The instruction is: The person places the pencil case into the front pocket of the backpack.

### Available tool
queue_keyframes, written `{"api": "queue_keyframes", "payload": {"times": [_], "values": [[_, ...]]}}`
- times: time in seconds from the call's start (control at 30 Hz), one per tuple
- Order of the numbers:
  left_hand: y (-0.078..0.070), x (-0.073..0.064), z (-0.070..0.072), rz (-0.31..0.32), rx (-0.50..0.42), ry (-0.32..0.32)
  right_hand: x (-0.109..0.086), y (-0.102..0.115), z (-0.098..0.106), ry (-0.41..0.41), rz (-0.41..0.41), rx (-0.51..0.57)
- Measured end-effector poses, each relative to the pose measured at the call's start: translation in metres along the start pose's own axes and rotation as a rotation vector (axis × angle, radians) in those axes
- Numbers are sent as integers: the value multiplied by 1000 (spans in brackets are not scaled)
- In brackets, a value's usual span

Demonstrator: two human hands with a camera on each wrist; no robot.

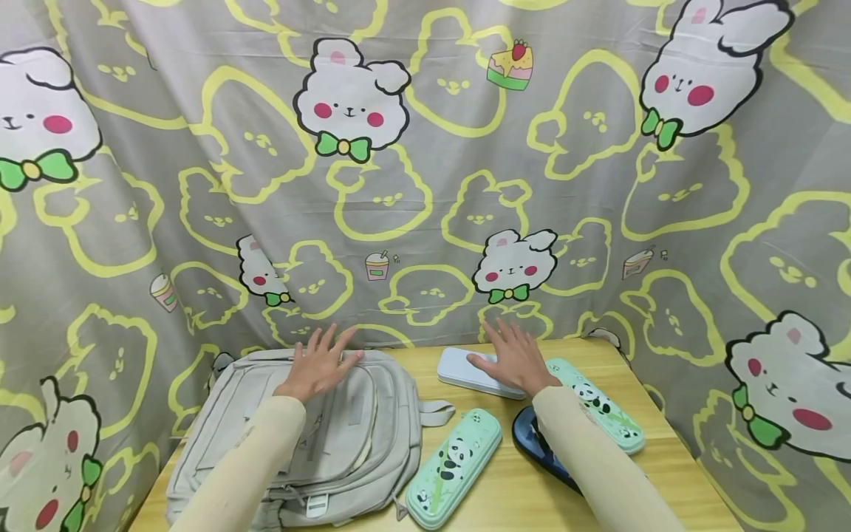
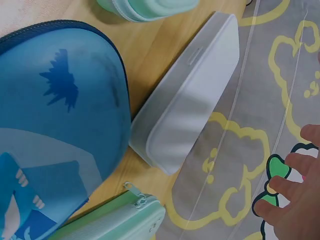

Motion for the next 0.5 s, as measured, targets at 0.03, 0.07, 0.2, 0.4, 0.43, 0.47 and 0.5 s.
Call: {"api": "queue_keyframes", "payload": {"times": [0.03, 0.07, 0.2, 0.4, 0.43, 0.47, 0.5], "values": [[-1, 0, -1, -3, -1, 5, -1, -1, -1, 0, 1, 3], [-1, -1, -2, -7, 3, 10, -2, -1, -1, -1, 2, 5], [-3, -4, -6, -18, 3, 23, -8, -4, -2, -19, 19, 11], [-4, -11, -9, -39, -5, 24, -14, -6, -1, -32, 38, 22], [-4, -12, -10, -43, -3, 24, -15, -6, -1, -33, 41, 24], [-4, -14, -10, -51, -1, 19, -16, -7, -1, -32, 41, 28], [-4, -15, -10, -54, 1, 18, -17, -8, -2, -31, 41, 30]]}}
Point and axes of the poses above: each hand's wrist, its own x-axis towards the middle knuckle, its own z-axis out of the back of the hand, y = z × x, the point moved 7 cm from there along x, towards the middle knuckle, and after that the axes turned 9 degrees about -z, right-handed, at the moved point
